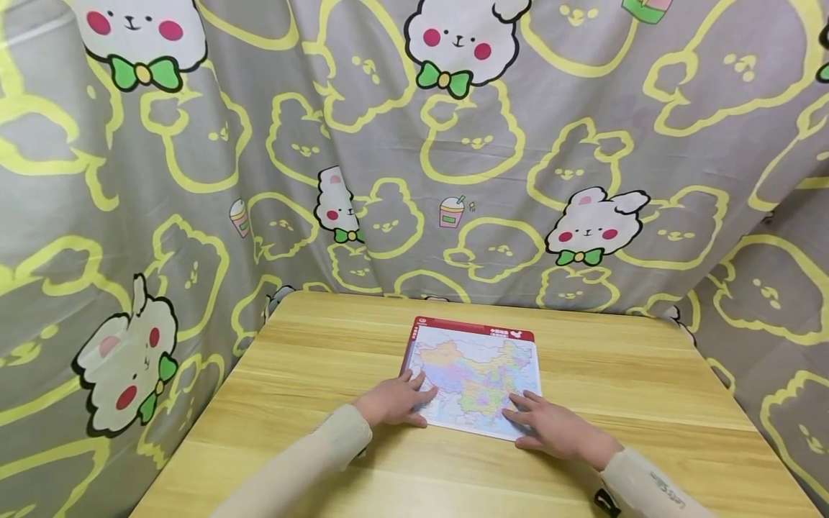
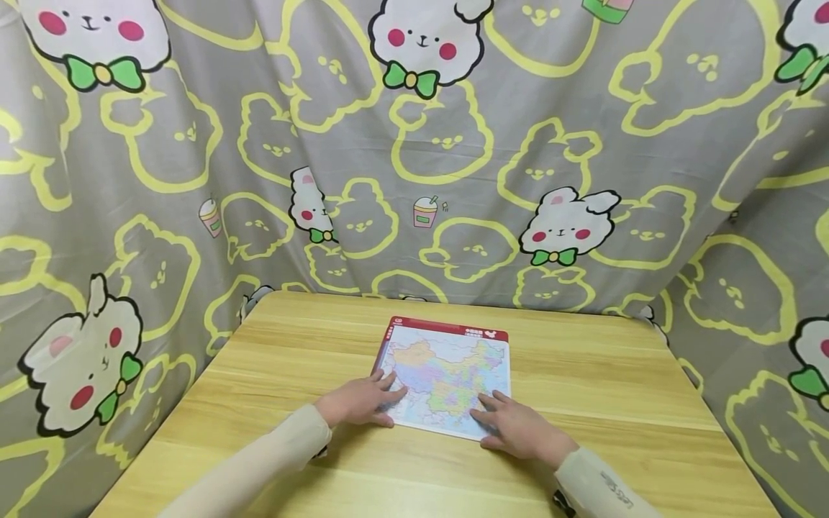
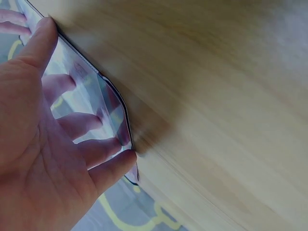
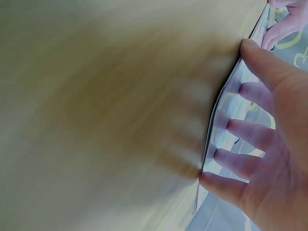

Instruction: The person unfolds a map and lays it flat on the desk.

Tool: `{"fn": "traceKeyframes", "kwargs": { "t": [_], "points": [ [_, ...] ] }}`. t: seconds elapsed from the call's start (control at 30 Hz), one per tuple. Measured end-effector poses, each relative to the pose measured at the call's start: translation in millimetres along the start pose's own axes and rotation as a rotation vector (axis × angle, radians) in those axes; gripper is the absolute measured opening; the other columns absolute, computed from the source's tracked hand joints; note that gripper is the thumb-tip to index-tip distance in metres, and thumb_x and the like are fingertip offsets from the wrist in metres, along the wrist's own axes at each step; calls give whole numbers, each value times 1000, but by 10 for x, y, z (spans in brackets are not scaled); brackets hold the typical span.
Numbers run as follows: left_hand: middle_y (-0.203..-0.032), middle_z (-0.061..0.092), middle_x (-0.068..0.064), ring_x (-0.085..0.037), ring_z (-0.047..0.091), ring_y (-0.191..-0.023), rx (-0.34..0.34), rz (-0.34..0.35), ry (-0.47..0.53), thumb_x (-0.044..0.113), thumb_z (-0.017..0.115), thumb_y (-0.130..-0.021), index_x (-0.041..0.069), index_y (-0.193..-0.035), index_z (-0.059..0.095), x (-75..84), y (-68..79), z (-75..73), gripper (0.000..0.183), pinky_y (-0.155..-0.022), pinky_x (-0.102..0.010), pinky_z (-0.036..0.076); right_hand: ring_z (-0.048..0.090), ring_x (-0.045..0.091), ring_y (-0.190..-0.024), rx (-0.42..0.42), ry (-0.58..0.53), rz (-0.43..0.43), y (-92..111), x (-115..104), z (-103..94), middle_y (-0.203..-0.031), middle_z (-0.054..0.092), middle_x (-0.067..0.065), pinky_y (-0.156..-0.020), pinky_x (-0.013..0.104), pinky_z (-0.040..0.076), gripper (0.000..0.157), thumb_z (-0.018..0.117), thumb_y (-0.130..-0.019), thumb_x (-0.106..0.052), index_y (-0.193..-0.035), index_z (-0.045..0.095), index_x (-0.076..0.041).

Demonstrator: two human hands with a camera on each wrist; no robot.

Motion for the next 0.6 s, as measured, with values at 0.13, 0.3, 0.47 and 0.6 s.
{"fn": "traceKeyframes", "kwargs": {
  "t": [0.13,0.3,0.47,0.6],
  "points": [
    [-152,30,-10,-35,29,-136,-9,9,-4,57,52,-88,29,-148,35,60,-23,-16,68,-105,-41,33,40,49,-124,-9,-2,21,47,43,-6,-138,45,24,-93,58,39,55,60,-91,-43,-132,57,-7],
    [-151,30,-11,-36,29,-136,-4,24,-7,56,51,-89,28,-147,36,104,-43,-25,66,-107,-41,31,39,48,-125,-8,-9,43,85,81,-8,-139,45,23,-94,58,39,54,60,-91,-43,-132,57,-7],
    [-152,29,-13,-36,28,-137,3,34,-16,56,50,-90,28,-148,35,100,-60,-3,66,-107,-41,30,37,47,-127,-13,-12,61,97,99,3,-141,43,21,-95,57,38,53,59,-92,-41,-133,56,-8],
    [-153,27,-12,-36,26,-138,-1,37,-18,57,48,-90,30,-148,33,97,-60,29,66,-108,-40,30,37,46,-128,-19,-5,64,104,102,14,-141,43,20,-95,57,38,53,59,-92,-40,-134,55,-8]
  ]
}}
Point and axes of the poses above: each hand's wrist, its own y-axis away from the middle knuckle, its own z-axis out of the palm, x = y × z, the point moved 10 cm from there along -y, towards the middle knuckle
